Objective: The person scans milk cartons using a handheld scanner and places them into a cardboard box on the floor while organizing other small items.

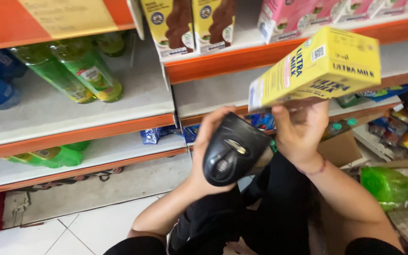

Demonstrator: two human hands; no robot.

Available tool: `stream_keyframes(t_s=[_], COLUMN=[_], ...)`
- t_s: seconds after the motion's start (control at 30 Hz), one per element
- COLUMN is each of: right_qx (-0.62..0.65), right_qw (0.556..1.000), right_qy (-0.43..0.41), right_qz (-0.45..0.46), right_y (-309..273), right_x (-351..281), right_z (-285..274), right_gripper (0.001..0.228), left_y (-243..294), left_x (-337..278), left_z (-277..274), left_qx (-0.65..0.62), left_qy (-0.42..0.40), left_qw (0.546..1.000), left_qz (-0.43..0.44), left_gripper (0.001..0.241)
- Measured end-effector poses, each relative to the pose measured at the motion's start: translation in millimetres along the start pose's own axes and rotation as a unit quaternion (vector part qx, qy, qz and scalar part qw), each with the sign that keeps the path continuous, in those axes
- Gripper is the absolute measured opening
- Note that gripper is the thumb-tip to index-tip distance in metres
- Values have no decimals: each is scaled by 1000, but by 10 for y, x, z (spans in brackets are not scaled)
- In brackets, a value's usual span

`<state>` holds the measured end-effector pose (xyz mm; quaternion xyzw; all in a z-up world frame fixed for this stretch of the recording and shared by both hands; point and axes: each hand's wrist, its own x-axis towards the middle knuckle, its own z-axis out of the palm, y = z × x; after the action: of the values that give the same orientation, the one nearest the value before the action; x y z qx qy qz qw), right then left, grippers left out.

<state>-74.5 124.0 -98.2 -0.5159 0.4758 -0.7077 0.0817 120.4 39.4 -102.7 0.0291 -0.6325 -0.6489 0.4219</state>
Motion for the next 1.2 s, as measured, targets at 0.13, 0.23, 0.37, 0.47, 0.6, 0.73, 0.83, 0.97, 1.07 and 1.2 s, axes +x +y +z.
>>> stream_keyframes(t_s=[0.13, 0.23, 0.37, 0.47, 0.6, 0.73, 0.83, 0.97, 1.07, 1.2], right_qx=[-25, -139, -272, -350, -363, -403, -405, -385, -360, -414], right_qw=[990, 962, 934, 907, 907, 889, 893, 904, 916, 887], right_qy=[45, 101, 100, 95, 93, 101, 96, 126, 131, 99], right_qz=[-130, -212, -208, -215, -193, -192, -172, -135, -119, -176], right_y=[153, 119, -143, -215, -222, -263, -330, -390, -392, -354], right_x=[421, 703, 897, 947, 946, 955, 966, 1022, 1030, 1037], right_z=[245, 417, 569, 659, 676, 687, 705, 794, 800, 729], right_gripper=[45, 37, 48, 54, 51, 56, 55, 57, 58, 55], left_y=[100, 100, 240, 307, 314, 271, 251, 244, 238, 246], left_x=[196, 364, 517, 614, 679, 729, 745, 757, 760, 768], left_z=[-207, -285, -483, -557, -606, -609, -615, -638, -655, -662], left_qx=[70, 195, 401, 403, 392, 413, 411, 424, 422, 435], left_qy=[61, 205, 219, 214, 198, 183, 179, 172, 169, 161], left_qw=[991, 949, 861, 856, 868, 862, 867, 863, 865, 860], left_qz=[100, 141, 221, 244, 233, 230, 219, 214, 211, 212], left_gripper=[94, 72, 34, 29, 30, 33, 36, 39, 40, 40])
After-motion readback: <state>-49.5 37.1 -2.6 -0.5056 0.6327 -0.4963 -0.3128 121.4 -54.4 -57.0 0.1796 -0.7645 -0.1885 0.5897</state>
